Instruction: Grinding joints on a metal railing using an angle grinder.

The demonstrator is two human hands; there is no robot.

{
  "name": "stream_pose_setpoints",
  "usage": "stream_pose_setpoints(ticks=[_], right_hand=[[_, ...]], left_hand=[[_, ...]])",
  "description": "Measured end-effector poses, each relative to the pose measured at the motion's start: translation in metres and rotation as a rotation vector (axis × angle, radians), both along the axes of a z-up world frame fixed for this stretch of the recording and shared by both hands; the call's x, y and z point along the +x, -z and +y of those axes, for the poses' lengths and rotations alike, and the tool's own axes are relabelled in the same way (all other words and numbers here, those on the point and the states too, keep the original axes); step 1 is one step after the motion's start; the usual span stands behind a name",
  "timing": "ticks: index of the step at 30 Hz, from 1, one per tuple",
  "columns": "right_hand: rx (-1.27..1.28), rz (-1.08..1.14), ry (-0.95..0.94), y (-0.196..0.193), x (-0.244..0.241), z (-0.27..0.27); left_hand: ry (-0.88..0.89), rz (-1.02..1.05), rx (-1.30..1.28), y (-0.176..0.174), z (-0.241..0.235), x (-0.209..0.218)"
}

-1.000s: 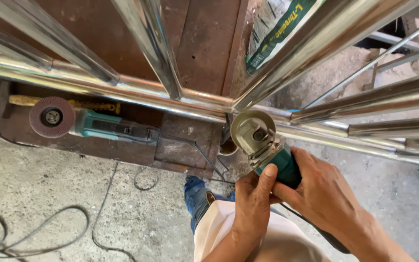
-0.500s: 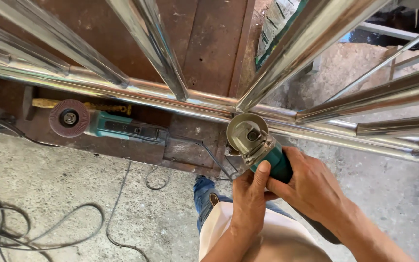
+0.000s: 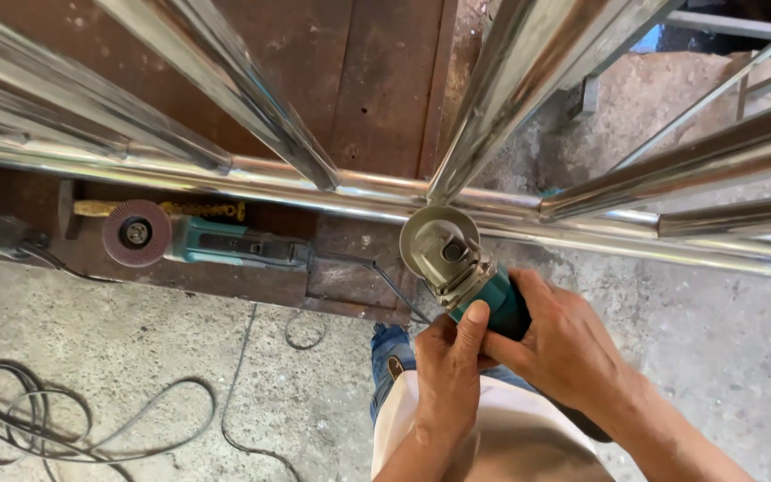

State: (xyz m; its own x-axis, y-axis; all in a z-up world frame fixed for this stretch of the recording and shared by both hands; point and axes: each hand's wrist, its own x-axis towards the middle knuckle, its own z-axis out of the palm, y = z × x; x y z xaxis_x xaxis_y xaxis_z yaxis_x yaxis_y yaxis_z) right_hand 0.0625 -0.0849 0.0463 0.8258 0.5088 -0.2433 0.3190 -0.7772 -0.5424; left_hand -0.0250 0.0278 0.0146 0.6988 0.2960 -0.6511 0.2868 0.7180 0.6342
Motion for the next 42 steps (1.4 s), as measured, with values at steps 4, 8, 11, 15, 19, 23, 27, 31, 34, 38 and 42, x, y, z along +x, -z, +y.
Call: stream_pose_setpoints(ticks=[4,8,11,15,19,23,27,31,34,38,42], right_hand=[[0.099,0.009,-0.023,0.013,0.005,0.007],[0.097,0.037,0.018,0.013,-0.003,0.005],[0.124,0.036,0.037,0.023,0.002,0.007],[0.132,0.126,0.105,0.019,-0.003,0.012],[0.219,0.026,0.101,0.028,-0.009,0.012],[0.252,0.104,0.172,0.031,-0.015,0.021],[0.331,0.176,0.197,0.031,-0.018,0.026],[0.332,0.215,0.27,0.04,-0.023,0.033],[0.435,0.233,0.284,0.043,-0.027,0.034],[0.484,0.204,0.306,0.054,-0.03,0.034],[0.389,0.188,0.353,0.055,-0.034,0.028]], left_hand=[[0.026,0.102,0.013,-0.002,0.009,0.008],[0.048,0.078,0.094,-0.004,0.011,0.001],[0.081,0.106,0.175,-0.004,0.016,0.009],[0.102,0.169,0.129,-0.002,0.019,0.007],[0.109,0.136,0.177,-0.003,0.025,0.006],[0.204,0.191,0.232,-0.005,0.035,0.006],[0.252,0.142,0.413,-0.007,0.042,0.003],[0.272,0.232,0.382,-0.001,0.049,0.006],[0.328,0.221,0.522,0.001,0.051,0.003],[0.376,0.267,0.618,0.007,0.051,0.006],[0.348,0.262,0.337,0.007,0.05,0.008]])
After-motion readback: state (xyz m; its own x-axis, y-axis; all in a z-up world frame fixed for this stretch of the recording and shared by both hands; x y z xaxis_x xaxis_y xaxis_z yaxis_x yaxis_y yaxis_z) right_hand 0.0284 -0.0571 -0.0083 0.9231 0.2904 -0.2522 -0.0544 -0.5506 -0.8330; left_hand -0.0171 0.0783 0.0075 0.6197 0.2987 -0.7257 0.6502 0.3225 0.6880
